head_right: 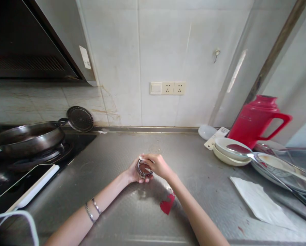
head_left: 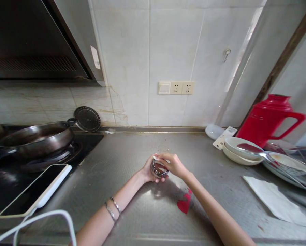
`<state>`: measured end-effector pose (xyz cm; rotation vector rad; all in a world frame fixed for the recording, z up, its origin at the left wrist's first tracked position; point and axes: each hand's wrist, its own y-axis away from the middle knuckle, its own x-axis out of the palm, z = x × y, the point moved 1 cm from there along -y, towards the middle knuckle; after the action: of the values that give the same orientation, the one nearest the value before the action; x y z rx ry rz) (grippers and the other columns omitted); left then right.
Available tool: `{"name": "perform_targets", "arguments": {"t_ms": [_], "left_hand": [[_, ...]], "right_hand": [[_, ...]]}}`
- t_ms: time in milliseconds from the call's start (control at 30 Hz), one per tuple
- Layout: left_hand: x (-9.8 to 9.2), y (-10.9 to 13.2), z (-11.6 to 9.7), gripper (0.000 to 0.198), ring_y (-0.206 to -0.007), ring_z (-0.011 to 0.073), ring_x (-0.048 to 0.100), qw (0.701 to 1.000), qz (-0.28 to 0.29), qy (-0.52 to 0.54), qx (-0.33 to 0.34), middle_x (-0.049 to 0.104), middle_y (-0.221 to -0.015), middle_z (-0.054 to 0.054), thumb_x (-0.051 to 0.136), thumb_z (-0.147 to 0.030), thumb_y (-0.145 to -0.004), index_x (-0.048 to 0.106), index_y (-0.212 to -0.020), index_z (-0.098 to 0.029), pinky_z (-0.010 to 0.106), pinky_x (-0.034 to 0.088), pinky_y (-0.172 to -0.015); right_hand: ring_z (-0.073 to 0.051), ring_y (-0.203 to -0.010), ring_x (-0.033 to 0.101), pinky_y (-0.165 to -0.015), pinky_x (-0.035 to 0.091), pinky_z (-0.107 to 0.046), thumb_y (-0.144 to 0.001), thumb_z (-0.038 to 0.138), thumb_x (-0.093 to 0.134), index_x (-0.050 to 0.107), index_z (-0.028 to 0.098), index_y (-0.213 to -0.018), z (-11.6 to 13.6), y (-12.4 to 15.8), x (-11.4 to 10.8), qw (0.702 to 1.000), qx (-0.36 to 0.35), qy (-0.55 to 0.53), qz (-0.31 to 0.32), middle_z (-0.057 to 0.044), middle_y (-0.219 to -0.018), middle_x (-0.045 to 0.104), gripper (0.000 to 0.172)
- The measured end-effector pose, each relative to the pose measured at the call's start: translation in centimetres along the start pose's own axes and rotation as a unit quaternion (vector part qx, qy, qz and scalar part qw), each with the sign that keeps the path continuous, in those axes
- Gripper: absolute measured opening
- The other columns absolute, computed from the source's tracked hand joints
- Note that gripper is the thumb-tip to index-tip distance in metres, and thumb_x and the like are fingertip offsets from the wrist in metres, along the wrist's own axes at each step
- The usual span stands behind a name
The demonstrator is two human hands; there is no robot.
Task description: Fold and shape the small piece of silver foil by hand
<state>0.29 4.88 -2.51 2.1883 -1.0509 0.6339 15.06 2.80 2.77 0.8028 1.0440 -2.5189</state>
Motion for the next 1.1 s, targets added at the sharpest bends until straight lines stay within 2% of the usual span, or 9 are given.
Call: {"name": "perform_targets", "arguments": {"t_ms": [200,400,533,700,833,967,1100], "left_hand": [[0.1,-0.1,0.0,0.084,-0.048,0.0242,0.061,1.000,-0.024,0.007,0.001,0.067,-0.070,0.020,0.017,-0.077,-0.078,0.064,-0.085,-0.008,0.025,0.032,-0.032],[-0.2,-0.3,0.1,0.083,-0.047,0.0251,0.061,0.999,-0.036,0.007,0.009,0.066,-0.067,0.020,0.018,-0.078,-0.078,0.064,-0.082,-0.008,0.025,0.031,-0.031],[-0.4,-0.4,0.3,0.086,-0.048,0.0256,0.061,0.999,-0.031,0.014,-0.001,0.066,-0.066,0.020,0.015,-0.078,-0.077,0.064,-0.079,-0.008,0.025,0.032,-0.031],[0.2,-0.1,0.1,0.083,-0.049,0.0262,0.062,0.999,-0.009,0.019,0.033,0.067,-0.068,0.020,0.017,-0.077,-0.079,0.063,-0.082,-0.007,0.026,0.033,-0.031],[0.9,0.1,-0.3,0.080,-0.049,0.0262,0.062,0.997,-0.016,0.039,0.065,0.067,-0.071,0.021,0.017,-0.074,-0.081,0.062,-0.086,-0.008,0.025,0.033,-0.031],[1.1,0.3,-0.5,0.078,-0.047,0.0248,0.061,0.992,-0.045,0.063,0.095,0.066,-0.069,0.019,0.016,-0.072,-0.081,0.062,-0.083,-0.010,0.024,0.031,-0.031],[1.1,0.4,-0.5,0.076,-0.047,0.0246,0.061,0.990,-0.055,0.070,0.113,0.066,-0.069,0.019,0.020,-0.071,-0.082,0.063,-0.084,-0.009,0.024,0.032,-0.032]], "right_hand": [[-0.017,-0.077,0.070,-0.072,0.052,-0.026,-0.093,0.028,0.047,0.070,0.022,-0.101,-0.5,0.1,0.2,1.000,0.013,0.017,-0.007,-0.005,-0.089,0.074,0.026],[-0.019,-0.092,0.069,-0.081,0.053,-0.030,-0.092,0.029,0.048,0.070,0.024,-0.104,-0.7,0.2,0.3,1.000,-0.014,0.010,-0.002,-0.006,-0.104,0.073,0.026],[-0.020,-0.083,0.070,-0.075,0.053,-0.029,-0.093,0.029,0.046,0.071,0.023,-0.104,-1.0,0.3,0.2,0.999,-0.008,0.029,0.016,-0.007,-0.097,0.074,0.028],[-0.021,-0.076,0.071,-0.071,0.052,-0.028,-0.090,0.033,0.052,0.074,0.022,-0.099,-1.2,0.2,0.5,0.997,0.056,-0.018,-0.049,-0.006,-0.092,0.075,0.026],[-0.018,-0.063,0.068,-0.054,0.048,-0.022,-0.087,0.040,0.056,0.075,0.016,-0.097,-1.6,0.2,0.6,0.988,0.094,-0.076,-0.094,-0.006,-0.082,0.076,0.032],[-0.014,-0.051,0.062,-0.047,0.044,-0.020,-0.087,0.041,0.056,0.075,0.014,-0.094,-1.8,0.3,0.5,0.989,0.078,-0.053,-0.114,-0.004,-0.070,0.074,0.034],[-0.015,-0.054,0.066,-0.050,0.049,-0.021,-0.089,0.037,0.055,0.075,0.016,-0.093,-1.5,0.4,0.6,0.990,0.050,-0.012,-0.134,-0.005,-0.073,0.075,0.030]]}}
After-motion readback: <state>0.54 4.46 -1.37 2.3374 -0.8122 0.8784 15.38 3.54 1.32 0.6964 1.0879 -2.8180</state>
